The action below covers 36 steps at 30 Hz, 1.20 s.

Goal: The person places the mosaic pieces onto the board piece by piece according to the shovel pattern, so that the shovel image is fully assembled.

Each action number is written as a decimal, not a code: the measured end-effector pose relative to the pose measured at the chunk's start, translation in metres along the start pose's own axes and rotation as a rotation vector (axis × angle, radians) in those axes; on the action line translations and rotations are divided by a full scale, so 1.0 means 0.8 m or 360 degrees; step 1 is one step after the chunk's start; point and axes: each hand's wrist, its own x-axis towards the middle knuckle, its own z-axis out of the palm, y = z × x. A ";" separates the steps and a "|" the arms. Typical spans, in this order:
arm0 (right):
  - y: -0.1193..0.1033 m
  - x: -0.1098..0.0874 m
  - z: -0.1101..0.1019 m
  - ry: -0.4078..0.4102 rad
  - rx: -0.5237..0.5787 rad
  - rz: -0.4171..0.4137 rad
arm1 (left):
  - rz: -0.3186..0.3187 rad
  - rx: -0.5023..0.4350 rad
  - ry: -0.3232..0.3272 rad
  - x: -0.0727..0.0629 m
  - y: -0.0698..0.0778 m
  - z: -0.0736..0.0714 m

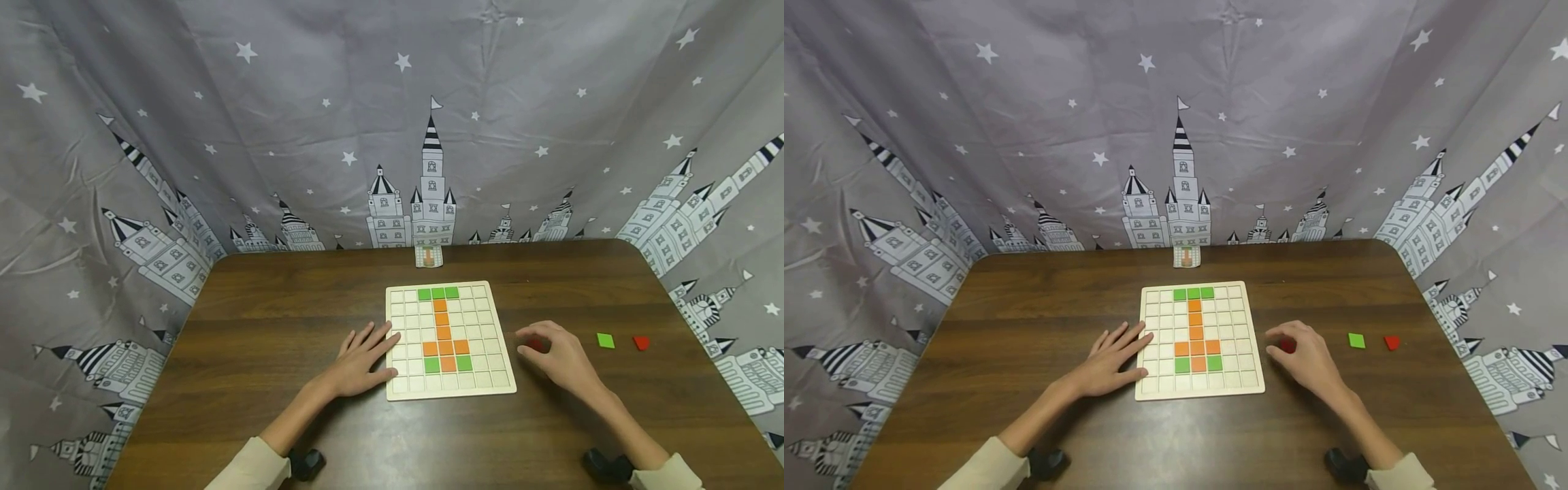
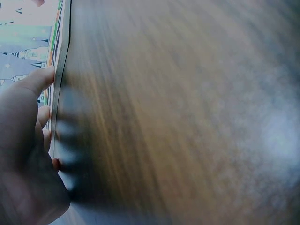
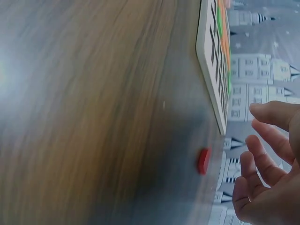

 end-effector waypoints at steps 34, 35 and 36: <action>0.111 -0.048 -0.091 0.0076 -0.0217 0.0257 | -0.0001 0.0009 0.0009 0.000 -0.001 0.002; 0.113 -0.048 -0.092 0.0080 -0.0225 0.0257 | 0.0003 0.0007 0.0010 0.000 -0.001 0.002; 0.115 -0.048 -0.092 0.0083 -0.0234 0.0255 | 0.0004 0.0008 0.0010 0.000 -0.001 0.002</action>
